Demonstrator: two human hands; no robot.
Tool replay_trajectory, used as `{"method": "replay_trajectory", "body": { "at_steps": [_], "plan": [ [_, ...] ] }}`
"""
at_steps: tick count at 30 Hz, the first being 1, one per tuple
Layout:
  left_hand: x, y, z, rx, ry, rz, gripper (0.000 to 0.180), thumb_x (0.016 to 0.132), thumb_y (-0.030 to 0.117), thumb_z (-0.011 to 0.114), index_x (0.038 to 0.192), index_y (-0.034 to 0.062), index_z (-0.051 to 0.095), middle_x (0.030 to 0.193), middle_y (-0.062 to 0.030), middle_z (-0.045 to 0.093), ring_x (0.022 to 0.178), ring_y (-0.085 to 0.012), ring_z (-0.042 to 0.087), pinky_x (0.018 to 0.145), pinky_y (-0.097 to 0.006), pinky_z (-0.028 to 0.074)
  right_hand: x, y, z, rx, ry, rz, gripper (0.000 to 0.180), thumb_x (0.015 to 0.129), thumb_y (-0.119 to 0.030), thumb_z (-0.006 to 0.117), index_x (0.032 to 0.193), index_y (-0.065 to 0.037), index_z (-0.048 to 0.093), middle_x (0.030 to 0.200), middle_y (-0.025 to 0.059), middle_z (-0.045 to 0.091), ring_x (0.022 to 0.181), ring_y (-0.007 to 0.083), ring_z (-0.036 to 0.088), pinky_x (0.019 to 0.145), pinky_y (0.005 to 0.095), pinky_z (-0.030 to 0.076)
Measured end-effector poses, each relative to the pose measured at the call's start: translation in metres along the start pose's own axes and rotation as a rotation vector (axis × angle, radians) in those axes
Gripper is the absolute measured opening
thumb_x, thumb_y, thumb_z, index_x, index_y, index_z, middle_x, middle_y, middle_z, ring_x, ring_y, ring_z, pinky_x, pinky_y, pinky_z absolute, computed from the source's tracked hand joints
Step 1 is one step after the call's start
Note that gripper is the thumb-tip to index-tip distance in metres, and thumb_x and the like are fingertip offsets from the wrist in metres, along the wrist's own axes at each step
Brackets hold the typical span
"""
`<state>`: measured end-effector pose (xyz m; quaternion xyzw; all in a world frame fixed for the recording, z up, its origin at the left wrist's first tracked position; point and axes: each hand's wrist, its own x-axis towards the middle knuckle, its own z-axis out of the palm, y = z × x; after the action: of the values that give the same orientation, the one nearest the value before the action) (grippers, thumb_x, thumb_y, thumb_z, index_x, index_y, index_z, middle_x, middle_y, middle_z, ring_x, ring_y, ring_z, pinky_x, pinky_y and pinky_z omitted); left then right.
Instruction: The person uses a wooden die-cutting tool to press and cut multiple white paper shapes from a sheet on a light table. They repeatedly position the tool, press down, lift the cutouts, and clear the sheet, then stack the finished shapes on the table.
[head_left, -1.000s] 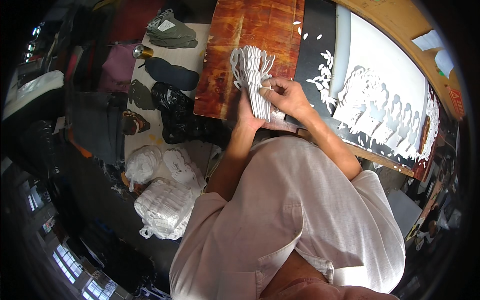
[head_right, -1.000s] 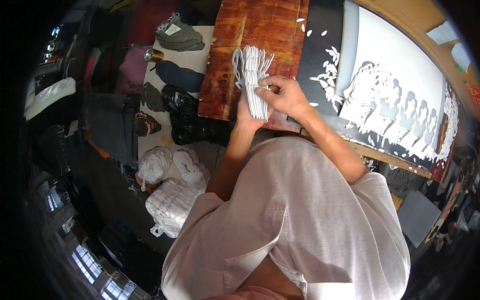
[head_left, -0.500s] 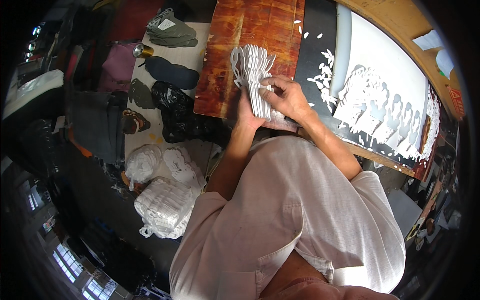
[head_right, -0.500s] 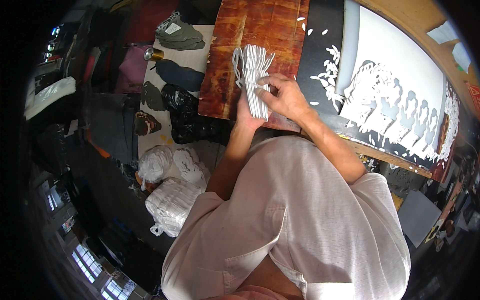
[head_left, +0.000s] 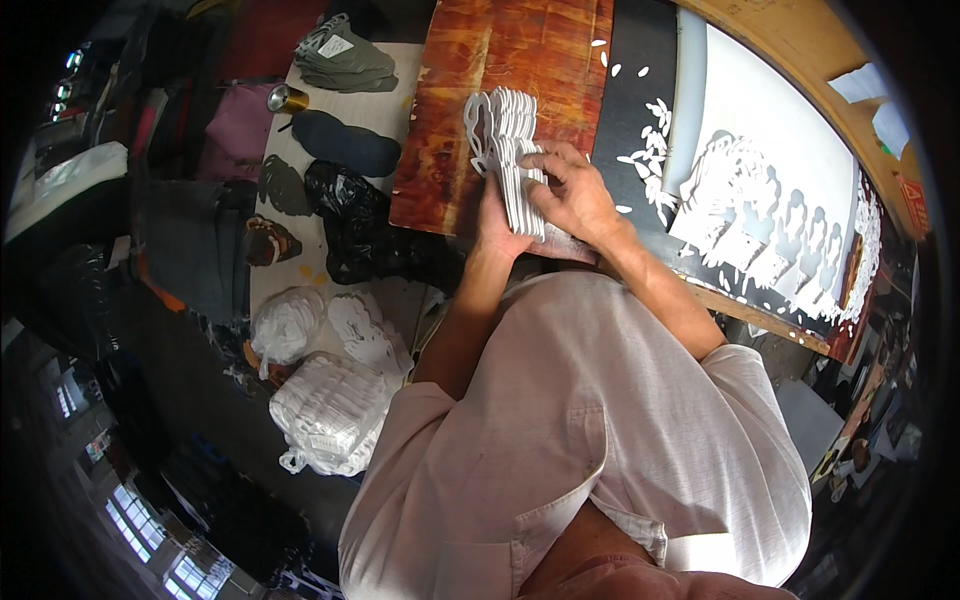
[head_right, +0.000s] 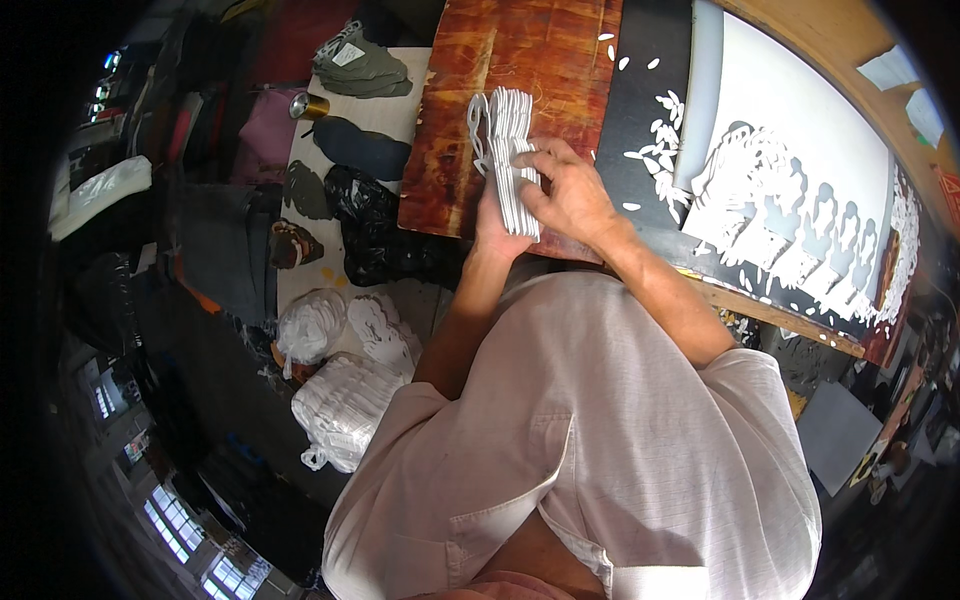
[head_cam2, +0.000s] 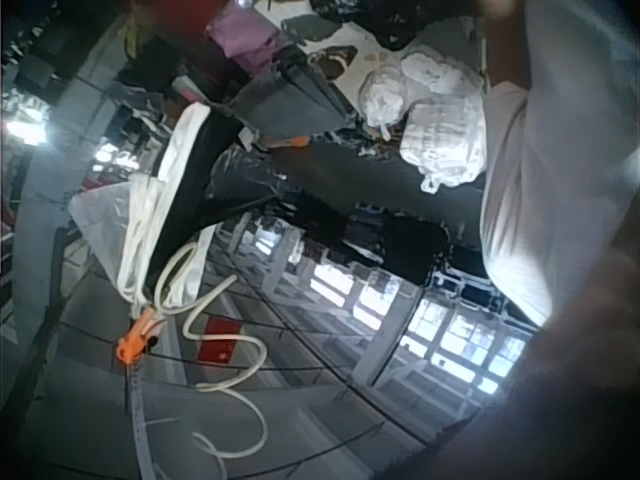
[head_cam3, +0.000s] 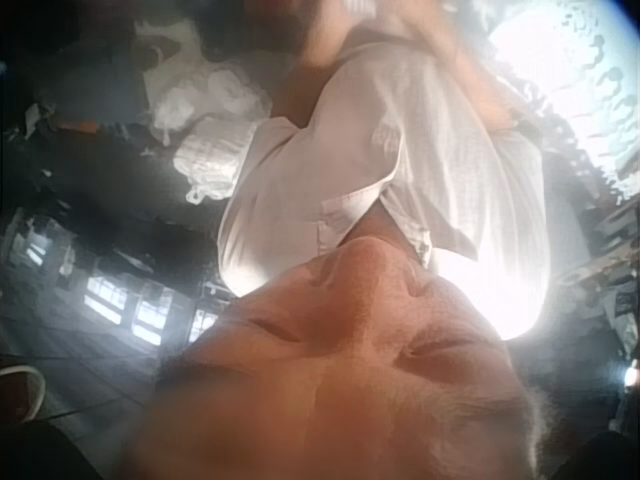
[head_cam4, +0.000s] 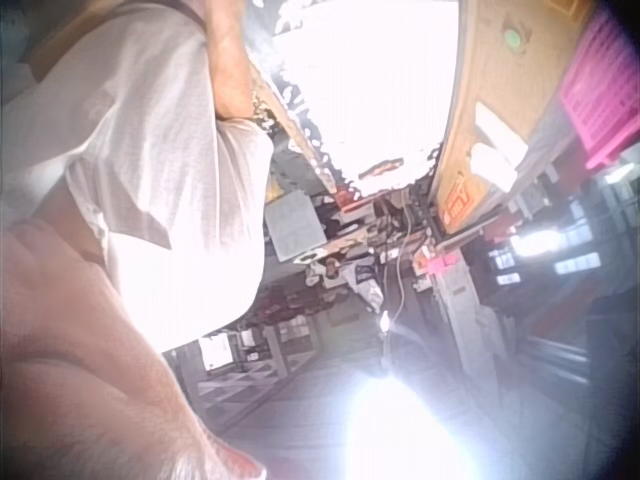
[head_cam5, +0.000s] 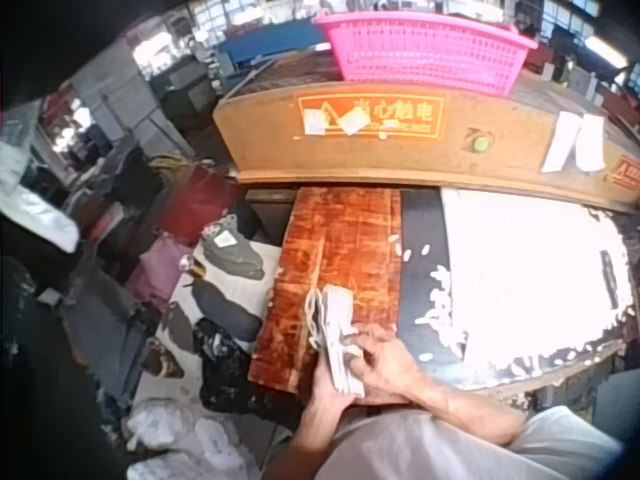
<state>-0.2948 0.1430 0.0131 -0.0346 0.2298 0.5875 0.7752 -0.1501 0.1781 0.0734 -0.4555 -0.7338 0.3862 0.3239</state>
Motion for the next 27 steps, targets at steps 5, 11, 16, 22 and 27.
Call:
{"method": "replay_trajectory", "body": {
  "at_steps": [5,11,16,22,27],
  "plan": [
    [0.003,0.0,-0.011,-0.026,-0.038,-0.016,0.044,0.116,0.043,0.039,0.144,0.0123,0.056,0.131,-0.0049,0.065,0.118,-0.0207,0.067,0.1,-0.039,0.059,0.002,-0.004,-0.001,0.006,-0.031,0.045,0.033,0.09,-0.018,0.073,0.122,-0.008,0.075,0.134,0.0227,0.065,0.114,0.0427,0.069,0.097,0.0479,0.058],
    [0.012,-0.001,-0.03,-0.077,-0.091,-0.039,0.062,0.115,0.058,0.031,0.151,0.0118,0.052,0.143,-0.0102,0.061,0.132,-0.0277,0.061,0.114,-0.048,0.051,0.003,-0.004,0.009,-0.039,0.01,-0.049,0.035,0.091,-0.015,0.07,0.125,-0.013,0.075,0.139,0.0216,0.062,0.112,0.0423,0.07,0.095,0.0478,0.059],
    [0.011,-0.004,-0.031,-0.017,-0.01,-0.026,0.064,0.115,0.059,0.028,0.153,0.0127,0.051,0.146,-0.01,0.06,0.134,-0.0282,0.061,0.115,-0.048,0.052,0.005,-0.001,0.002,-0.049,-0.03,-0.062,0.04,0.092,-0.012,0.069,0.131,-0.013,0.074,0.135,0.0195,0.064,0.106,0.0372,0.072,0.092,0.0447,0.059],
    [0.005,0.002,-0.029,-0.006,0.074,-0.044,0.064,0.116,0.057,0.027,0.153,0.0096,0.05,0.141,-0.0104,0.063,0.13,-0.0265,0.063,0.11,-0.045,0.054,-0.001,-0.004,0.01,0.343,-0.039,0.228,0.037,0.097,-0.009,0.071,0.134,-0.008,0.071,0.113,0.0122,0.072,0.087,0.0175,0.07,0.08,0.0332,0.057],
    [-0.001,0.019,-0.038,0.047,0.008,-0.012,0.068,0.112,0.061,0.037,0.158,0.0105,0.047,0.15,-0.0095,0.059,0.137,-0.0284,0.059,0.117,-0.049,0.049,0.005,-0.002,0.021,0.415,-0.074,0.361,0.037,0.098,-0.007,0.071,0.134,-0.009,0.071,0.084,0.0014,0.069,0.076,0.0097,0.063,0.073,0.0293,0.056]
  ]
}}
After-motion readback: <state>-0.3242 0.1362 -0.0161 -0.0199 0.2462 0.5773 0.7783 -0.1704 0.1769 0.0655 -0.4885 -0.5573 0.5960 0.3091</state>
